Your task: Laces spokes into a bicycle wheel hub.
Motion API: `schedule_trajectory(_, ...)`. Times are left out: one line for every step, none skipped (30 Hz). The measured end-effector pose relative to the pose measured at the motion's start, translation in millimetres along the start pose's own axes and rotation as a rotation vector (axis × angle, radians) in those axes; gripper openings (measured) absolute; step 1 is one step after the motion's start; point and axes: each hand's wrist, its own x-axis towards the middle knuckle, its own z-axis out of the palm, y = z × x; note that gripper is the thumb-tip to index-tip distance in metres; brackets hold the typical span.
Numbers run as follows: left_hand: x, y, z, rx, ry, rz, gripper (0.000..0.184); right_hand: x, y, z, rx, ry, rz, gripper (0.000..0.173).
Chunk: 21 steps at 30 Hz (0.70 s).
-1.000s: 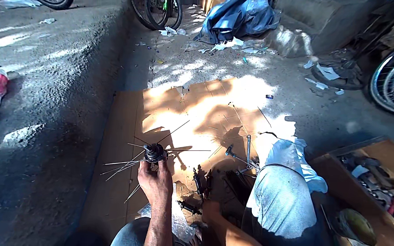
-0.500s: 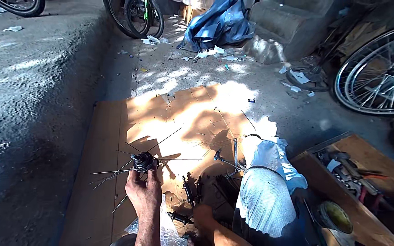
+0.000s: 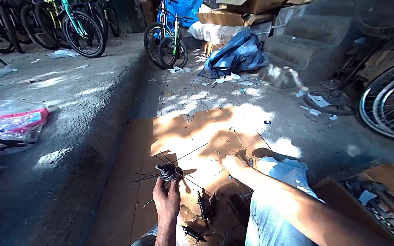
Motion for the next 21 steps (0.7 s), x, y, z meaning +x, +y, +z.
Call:
schedule_trajectory(-0.8,-0.6,-1.0,-0.009,-0.02,-0.007,0.023,-0.4,9.1,-8.0,-0.066,0.026,0.002,0.021)
schedule_trajectory(-1.5,-1.2,-1.8,-0.016,-0.045,-0.015,0.024,0.9,21.2,-11.1,-0.114,0.078,-0.012,0.019)
schedule_trajectory(-2.3,-1.1,-2.4,-0.015,-0.069,-0.026,0.025,1.8,34.3,-12.3,-0.136,0.146,-0.032,0.018)
schedule_trajectory(-3.2,-0.9,-2.8,-0.001,-0.092,-0.03,0.025,2.3,45.8,-13.5,-0.131,0.209,-0.032,0.018)
schedule_trajectory(-3.9,-1.1,-3.1,0.012,-0.114,-0.03,0.026,2.7,54.6,-14.6,-0.112,0.257,-0.003,0.019)
schedule_trajectory(-4.6,-1.3,-3.1,0.028,-0.133,-0.028,0.027,2.7,60.2,-15.7,-0.061,0.306,0.044,0.019)
schedule_trajectory(-5.2,-1.4,-3.1,0.043,-0.15,-0.026,0.028,1.6,63.1,-16.9,0.042,0.364,0.092,0.022)
schedule_trajectory(-5.8,-1.5,-3.3,0.057,-0.166,-0.022,0.029,-0.2,64.4,-17.0,0.177,0.433,0.122,0.024)
schedule_trajectory(-6.0,-2.3,-3.3,0.069,-0.176,-0.019,0.03,-2.1,64.1,-16.2,0.336,0.516,0.121,0.024)
schedule_trajectory(-5.6,-3.2,-3.2,0.075,-0.182,-0.018,0.031,-4.7,61.6,-15.5,0.503,0.603,0.073,0.022)
schedule_trajectory(-5.1,-3.9,-3.5,0.077,-0.19,-0.019,0.031,-8.9,55.7,-15.5,0.656,0.677,-0.004,0.019)
schedule_trajectory(-4.9,-4.7,-3.9,0.075,-0.2,-0.023,0.031,-15.4,46.9,-16.8,0.774,0.735,-0.094,0.018)
schedule_trajectory(-4.9,-5.1,-4.4,0.076,-0.211,-0.028,0.03,-23.4,36.1,-18.9,0.856,0.772,-0.188,0.017)
schedule_trajectory(-4.6,-5.4,-4.8,0.077,-0.223,-0.031,0.03,-31.9,23.6,-21.4,0.928,0.791,-0.274,0.015)
schedule_trajectory(-4.3,-5.7,-5.1,0.081,-0.236,-0.026,0.03,-39.8,10.9,-23.5,0.976,0.789,-0.35,0.014)
schedule_trajectory(-4.2,-6.4,-5.8,0.083,-0.251,-0.017,0.03,-46.1,-0.5,-24.5,0.981,0.761,-0.416,0.014)
schedule_trajectory(-3.8,-7.7,-6.2,0.081,-0.267,-0.007,0.03,-49.3,-10.7,-25.7,0.962,0.719,-0.471,0.015)
schedule_trajectory(-3.6,-8.5,-6.2,0.075,-0.284,0.0,0.03,-50.4,-19.1,-26.6,0.92,0.664,-0.502,0.017)
schedule_trajectory(-3.7,-9.0,-6.5,0.063,-0.306,0.004,0.03,-48.8,-26.5,-25.7,0.873,0.618,-0.515,0.018)
schedule_trajectory(-4.3,-8.9,-6.9,0.058,-0.327,0.01,0.03,-45.5,-32.7,-23.5,0.818,0.584,-0.513,0.02)
schedule_trajectory(-5.0,-8.2,-7.4,0.056,-0.346,0.015,0.031,-42.1,-37.5,-21.4,0.769,0.544,-0.501,0.021)
